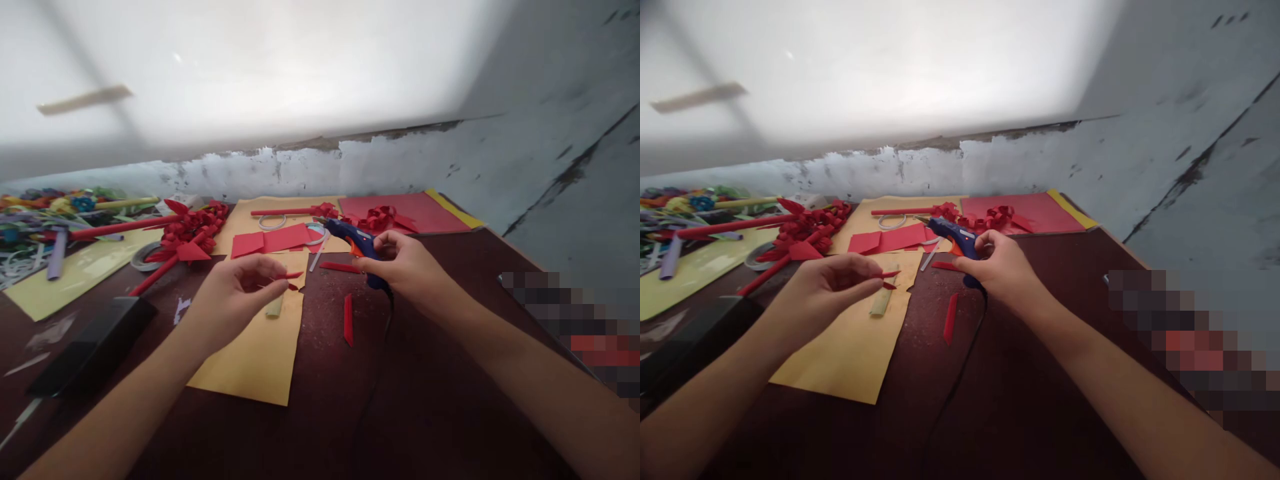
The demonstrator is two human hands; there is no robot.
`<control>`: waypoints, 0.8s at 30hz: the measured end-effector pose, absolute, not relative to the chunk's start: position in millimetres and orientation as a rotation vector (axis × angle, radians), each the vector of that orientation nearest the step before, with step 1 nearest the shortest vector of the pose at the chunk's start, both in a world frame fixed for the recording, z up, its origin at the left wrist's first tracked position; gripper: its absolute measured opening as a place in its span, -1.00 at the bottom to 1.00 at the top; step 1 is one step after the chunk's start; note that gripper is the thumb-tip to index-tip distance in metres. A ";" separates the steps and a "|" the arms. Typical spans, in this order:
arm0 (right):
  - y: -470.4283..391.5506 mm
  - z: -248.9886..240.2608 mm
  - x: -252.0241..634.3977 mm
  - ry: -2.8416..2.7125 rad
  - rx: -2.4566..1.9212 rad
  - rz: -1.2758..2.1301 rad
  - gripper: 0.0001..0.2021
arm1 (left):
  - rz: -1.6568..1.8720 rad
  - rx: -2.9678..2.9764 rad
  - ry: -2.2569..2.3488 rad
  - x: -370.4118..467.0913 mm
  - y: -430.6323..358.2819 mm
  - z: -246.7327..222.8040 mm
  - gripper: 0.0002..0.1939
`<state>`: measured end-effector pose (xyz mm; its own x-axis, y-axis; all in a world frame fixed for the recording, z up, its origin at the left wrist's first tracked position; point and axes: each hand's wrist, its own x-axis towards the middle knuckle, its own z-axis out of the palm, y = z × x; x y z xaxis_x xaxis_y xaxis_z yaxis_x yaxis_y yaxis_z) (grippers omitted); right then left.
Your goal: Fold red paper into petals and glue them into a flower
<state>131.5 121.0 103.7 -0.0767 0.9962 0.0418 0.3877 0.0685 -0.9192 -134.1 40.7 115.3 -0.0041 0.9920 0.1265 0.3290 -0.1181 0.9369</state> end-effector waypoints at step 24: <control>107.6 95.8 126.5 -1.038 -1.050 1.587 -0.75 | 1.407 0.792 1.188 -131.9 84.5 96.6 -0.71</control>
